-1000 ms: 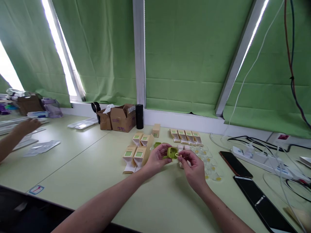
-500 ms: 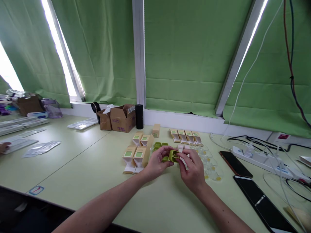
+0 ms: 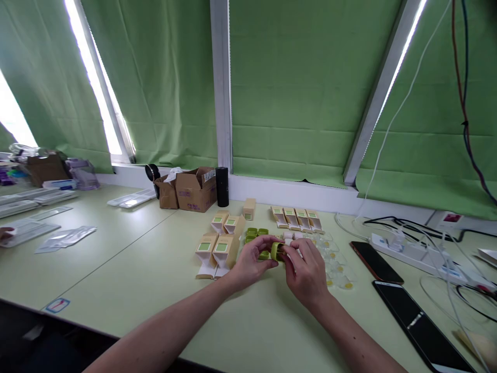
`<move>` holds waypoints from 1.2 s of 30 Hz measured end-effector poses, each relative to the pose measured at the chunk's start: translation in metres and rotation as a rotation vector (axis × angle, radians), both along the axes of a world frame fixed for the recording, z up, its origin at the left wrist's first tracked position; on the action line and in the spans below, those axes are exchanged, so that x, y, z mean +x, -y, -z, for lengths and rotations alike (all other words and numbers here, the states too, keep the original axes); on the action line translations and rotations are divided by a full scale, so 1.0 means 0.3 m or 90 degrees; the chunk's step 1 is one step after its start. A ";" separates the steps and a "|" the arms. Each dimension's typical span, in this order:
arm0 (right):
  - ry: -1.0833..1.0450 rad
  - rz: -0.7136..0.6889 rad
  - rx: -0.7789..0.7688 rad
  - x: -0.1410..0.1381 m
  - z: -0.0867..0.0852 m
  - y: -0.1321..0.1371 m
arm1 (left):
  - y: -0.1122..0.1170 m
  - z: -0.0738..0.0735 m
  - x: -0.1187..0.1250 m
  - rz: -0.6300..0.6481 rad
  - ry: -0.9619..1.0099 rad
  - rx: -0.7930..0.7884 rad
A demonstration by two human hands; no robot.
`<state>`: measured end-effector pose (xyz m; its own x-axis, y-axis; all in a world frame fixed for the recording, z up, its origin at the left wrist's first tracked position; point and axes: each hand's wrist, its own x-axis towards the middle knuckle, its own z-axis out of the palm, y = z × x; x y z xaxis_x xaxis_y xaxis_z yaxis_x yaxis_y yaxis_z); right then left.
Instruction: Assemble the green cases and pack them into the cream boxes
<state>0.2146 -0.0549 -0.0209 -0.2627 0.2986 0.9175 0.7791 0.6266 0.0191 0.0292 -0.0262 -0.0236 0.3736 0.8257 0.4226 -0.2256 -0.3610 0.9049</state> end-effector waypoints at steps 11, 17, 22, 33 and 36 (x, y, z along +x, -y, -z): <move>-0.010 -0.035 -0.016 -0.002 0.005 -0.003 | 0.003 -0.003 -0.002 -0.004 -0.003 -0.008; -0.028 -0.049 -0.034 -0.004 0.016 -0.008 | 0.001 -0.003 -0.001 0.003 0.001 -0.017; -0.034 -0.056 -0.036 -0.002 0.008 -0.004 | 0.000 -0.008 -0.005 0.003 -0.007 -0.011; -0.053 -0.136 -0.078 0.019 0.004 0.012 | -0.011 -0.022 -0.021 -0.084 -0.043 0.055; -0.048 -0.129 -0.127 0.013 0.021 0.009 | -0.008 -0.021 -0.022 -0.125 -0.092 0.090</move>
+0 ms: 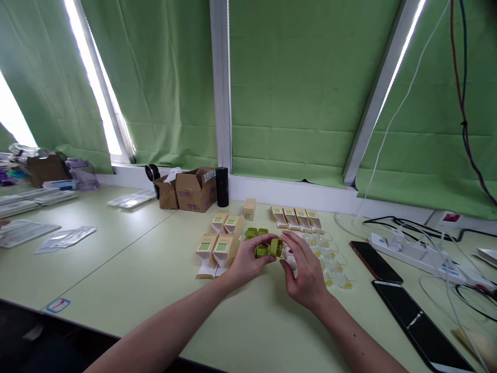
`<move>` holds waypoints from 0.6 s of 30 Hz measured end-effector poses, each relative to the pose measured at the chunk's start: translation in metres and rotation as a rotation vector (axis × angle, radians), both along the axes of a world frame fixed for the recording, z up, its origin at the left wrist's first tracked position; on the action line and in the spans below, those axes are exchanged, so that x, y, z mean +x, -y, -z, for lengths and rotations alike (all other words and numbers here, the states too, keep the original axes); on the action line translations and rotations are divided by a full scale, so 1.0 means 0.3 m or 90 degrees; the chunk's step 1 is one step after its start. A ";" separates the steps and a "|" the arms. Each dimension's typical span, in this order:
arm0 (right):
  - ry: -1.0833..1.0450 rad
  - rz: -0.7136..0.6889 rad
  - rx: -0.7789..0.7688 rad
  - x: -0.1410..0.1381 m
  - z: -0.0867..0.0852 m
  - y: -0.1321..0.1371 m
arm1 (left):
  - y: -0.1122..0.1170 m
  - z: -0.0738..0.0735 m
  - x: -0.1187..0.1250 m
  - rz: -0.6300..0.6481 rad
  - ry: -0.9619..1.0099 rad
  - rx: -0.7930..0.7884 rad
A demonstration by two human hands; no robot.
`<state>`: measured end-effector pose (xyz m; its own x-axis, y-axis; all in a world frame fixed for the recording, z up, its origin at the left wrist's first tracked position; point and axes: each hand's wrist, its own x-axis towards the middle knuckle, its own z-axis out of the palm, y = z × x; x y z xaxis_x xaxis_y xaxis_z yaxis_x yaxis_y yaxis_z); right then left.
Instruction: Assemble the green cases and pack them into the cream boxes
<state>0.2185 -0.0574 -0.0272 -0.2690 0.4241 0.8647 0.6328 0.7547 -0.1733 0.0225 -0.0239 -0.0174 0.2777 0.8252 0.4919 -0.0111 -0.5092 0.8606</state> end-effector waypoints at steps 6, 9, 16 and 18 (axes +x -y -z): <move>-0.041 -0.026 -0.053 -0.006 0.031 -0.016 | 0.013 0.005 0.001 -0.002 -0.016 0.019; -0.086 -0.037 -0.073 -0.008 0.035 -0.017 | 0.017 0.002 -0.003 0.017 0.006 0.026; -0.141 -0.054 -0.106 -0.016 0.049 -0.018 | 0.012 -0.008 0.004 -0.066 -0.044 0.015; -0.139 -0.059 -0.099 -0.019 0.054 -0.020 | 0.008 -0.007 0.007 -0.063 -0.071 0.015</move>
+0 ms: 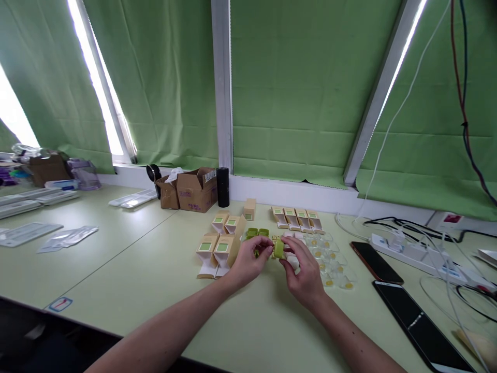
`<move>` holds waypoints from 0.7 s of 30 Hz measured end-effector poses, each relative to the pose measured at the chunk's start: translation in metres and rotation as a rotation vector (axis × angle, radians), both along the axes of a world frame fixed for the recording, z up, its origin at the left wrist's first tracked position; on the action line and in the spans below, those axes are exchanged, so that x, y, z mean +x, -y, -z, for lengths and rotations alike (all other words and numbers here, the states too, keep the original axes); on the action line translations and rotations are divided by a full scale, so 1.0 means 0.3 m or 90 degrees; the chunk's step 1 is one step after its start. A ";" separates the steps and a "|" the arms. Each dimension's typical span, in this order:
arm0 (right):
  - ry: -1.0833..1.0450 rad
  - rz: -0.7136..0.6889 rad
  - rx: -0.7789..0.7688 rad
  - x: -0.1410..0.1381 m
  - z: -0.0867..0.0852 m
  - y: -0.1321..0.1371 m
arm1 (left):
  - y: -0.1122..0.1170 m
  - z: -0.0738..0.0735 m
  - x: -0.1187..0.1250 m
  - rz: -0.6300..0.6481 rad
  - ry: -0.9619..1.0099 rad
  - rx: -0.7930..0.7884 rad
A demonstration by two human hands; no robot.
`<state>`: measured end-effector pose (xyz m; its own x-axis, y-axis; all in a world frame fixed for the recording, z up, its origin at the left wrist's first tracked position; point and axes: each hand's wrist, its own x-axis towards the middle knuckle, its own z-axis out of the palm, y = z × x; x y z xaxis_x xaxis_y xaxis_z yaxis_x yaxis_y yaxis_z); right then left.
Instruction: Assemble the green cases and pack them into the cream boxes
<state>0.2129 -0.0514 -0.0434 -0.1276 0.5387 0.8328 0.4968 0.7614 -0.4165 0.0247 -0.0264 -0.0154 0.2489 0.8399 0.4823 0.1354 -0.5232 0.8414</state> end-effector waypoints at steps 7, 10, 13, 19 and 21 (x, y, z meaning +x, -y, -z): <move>0.010 -0.004 0.026 -0.002 0.010 -0.006 | -0.015 0.016 0.007 0.009 -0.009 -0.004; 0.016 0.004 0.028 -0.001 0.011 -0.006 | -0.017 0.018 0.010 0.012 -0.011 -0.016; 0.021 0.007 0.028 0.000 0.011 -0.007 | -0.012 0.012 0.012 0.011 -0.015 -0.027; 0.009 0.002 0.026 -0.003 0.005 -0.008 | -0.002 0.000 0.014 0.011 -0.013 -0.030; 0.009 0.002 0.029 -0.004 0.003 -0.008 | -0.003 0.002 0.014 0.015 -0.006 -0.030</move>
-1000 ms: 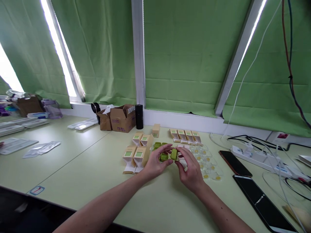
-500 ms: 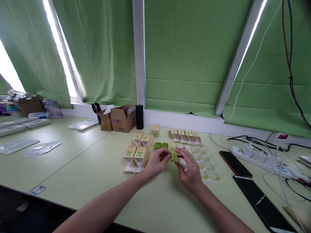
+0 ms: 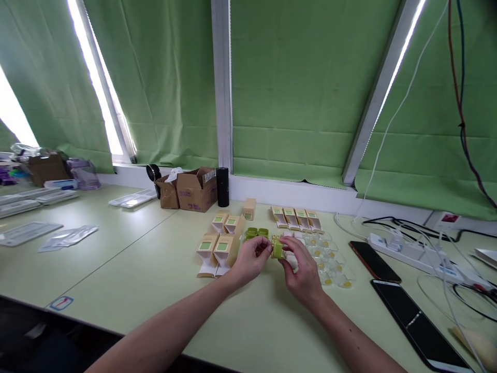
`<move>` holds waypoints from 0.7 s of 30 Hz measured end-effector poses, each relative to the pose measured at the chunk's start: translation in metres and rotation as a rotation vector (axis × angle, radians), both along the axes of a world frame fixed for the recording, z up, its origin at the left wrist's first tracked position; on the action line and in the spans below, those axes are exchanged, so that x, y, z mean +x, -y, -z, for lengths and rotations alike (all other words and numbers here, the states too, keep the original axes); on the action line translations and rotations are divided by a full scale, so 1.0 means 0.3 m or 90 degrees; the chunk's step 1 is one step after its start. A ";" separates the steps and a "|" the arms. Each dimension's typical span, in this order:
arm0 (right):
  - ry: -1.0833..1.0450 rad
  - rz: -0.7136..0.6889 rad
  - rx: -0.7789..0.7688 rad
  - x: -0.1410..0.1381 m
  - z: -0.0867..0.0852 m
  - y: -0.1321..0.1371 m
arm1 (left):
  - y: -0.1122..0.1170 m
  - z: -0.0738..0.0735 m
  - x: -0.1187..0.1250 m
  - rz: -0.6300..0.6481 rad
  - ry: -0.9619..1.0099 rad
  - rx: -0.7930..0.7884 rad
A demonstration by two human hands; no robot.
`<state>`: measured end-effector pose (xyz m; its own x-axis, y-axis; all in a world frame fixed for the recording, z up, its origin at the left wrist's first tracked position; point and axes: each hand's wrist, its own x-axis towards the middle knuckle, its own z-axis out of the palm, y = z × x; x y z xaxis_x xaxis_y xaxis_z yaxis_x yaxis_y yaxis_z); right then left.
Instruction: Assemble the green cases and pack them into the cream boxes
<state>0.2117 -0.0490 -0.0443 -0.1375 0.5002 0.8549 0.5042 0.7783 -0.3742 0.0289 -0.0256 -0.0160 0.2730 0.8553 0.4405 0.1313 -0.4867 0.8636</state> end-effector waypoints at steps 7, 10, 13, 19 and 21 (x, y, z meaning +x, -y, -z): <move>-0.007 0.001 -0.001 0.001 -0.006 0.001 | -0.004 -0.001 -0.002 -0.013 -0.008 -0.001; -0.015 -0.001 -0.011 0.005 -0.007 0.000 | -0.002 -0.008 -0.006 -0.019 0.000 -0.009; -0.026 -0.004 -0.019 0.009 -0.008 -0.002 | -0.003 -0.011 -0.010 -0.020 0.014 -0.015; -0.032 -0.002 -0.018 0.013 -0.005 -0.006 | -0.014 -0.005 -0.013 -0.018 0.027 -0.022; -0.032 0.000 -0.021 0.012 -0.004 -0.006 | -0.015 -0.001 -0.014 -0.014 0.034 -0.029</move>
